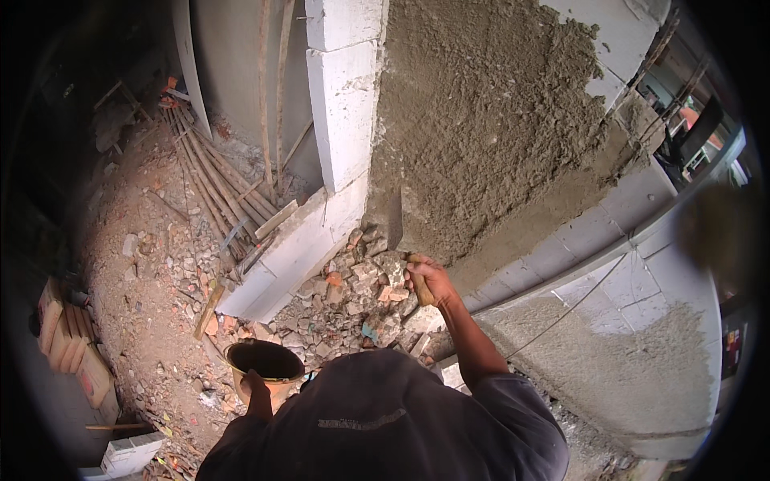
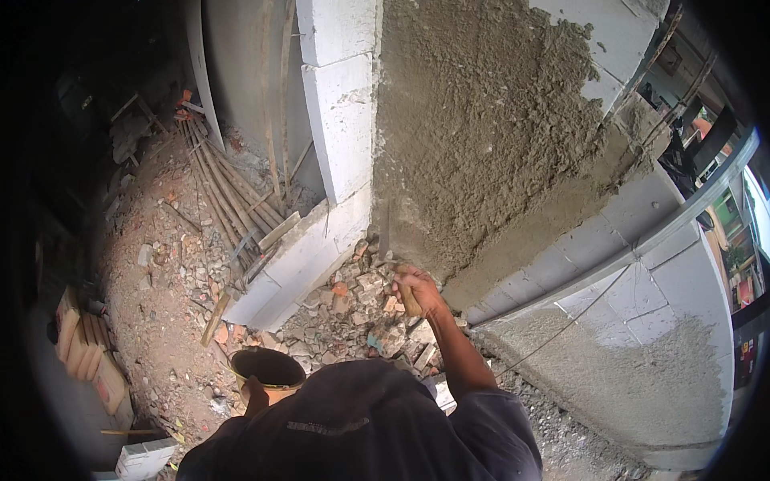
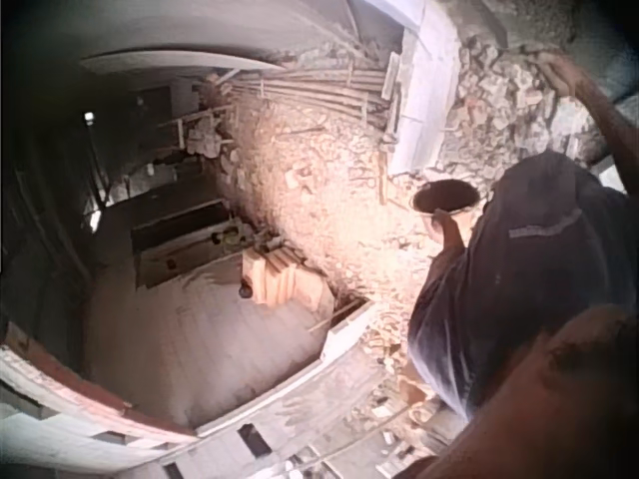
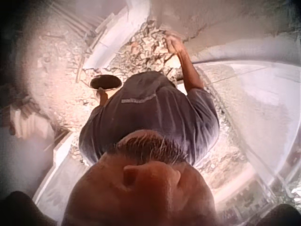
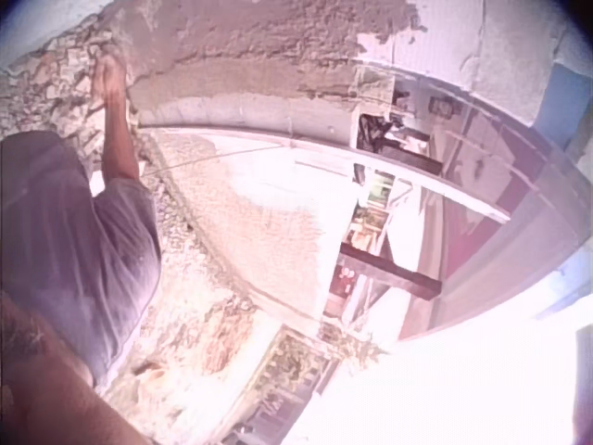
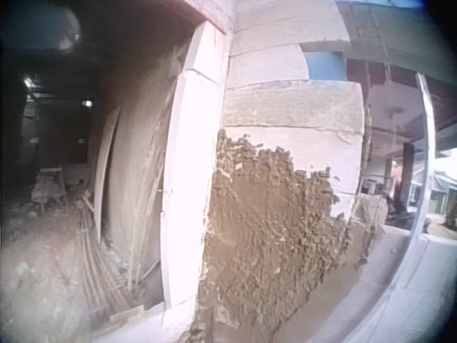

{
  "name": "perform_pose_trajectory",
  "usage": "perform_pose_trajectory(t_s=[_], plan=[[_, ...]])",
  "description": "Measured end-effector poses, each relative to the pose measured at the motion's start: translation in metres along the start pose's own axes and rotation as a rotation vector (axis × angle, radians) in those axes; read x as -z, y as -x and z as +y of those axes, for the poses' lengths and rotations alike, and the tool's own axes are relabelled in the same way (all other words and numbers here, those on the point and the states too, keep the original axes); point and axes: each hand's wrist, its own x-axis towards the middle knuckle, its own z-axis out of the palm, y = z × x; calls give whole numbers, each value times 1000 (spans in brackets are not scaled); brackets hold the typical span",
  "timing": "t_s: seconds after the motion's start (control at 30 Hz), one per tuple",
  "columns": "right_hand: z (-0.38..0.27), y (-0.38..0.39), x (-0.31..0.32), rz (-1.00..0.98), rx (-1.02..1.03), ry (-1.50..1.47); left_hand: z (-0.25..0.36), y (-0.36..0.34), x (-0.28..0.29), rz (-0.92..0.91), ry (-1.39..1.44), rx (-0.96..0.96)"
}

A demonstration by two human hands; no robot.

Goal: The person scoops cement from a bucket using a trowel and applies it to a vertical wall. The person repeatedly smooths the cement on the wall surface.

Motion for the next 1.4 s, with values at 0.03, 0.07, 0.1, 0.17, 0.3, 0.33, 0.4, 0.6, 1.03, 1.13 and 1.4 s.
perform_pose_trajectory(t_s=[0.03, 0.07, 0.1, 0.17, 0.3, 0.33, 0.4, 0.6, 1.03, 1.13, 1.4], plan=[[29, 9, -2, 39, -60, -22, -19, 2, 15, 7, -149, -22], [55, 18, -4, 74, -122, -33, -3, 2, 18, -13, -430, -82], [79, 22, -5, 101, -176, -37, 16, 13, 21, -70, -347, -59], [115, 33, 4, 105, -121, -37, 64, 42, 25, -84, -383, -156], [95, 59, -27, 29, -182, 151, 113, 68, 14, -199, 63, -269], [92, 61, -20, -114, 11, 608, 139, 86, 16, -272, 201, -264], [87, 56, 1, -431, 440, 1501, 167, 108, 9, -349, 426, -359], [60, 17, -30, -271, 94, 1817, 253, 162, -19, -344, 671, -618], [157, -38, -47, -665, 419, 1517, 325, 207, 19, -285, 598, -1184], [131, -10, -98, -387, -416, 556, 328, 203, 37, -363, 596, -1178], [80, -4, -160, -255, -531, 154, 292, 192, 30, -398, 738, -902]])
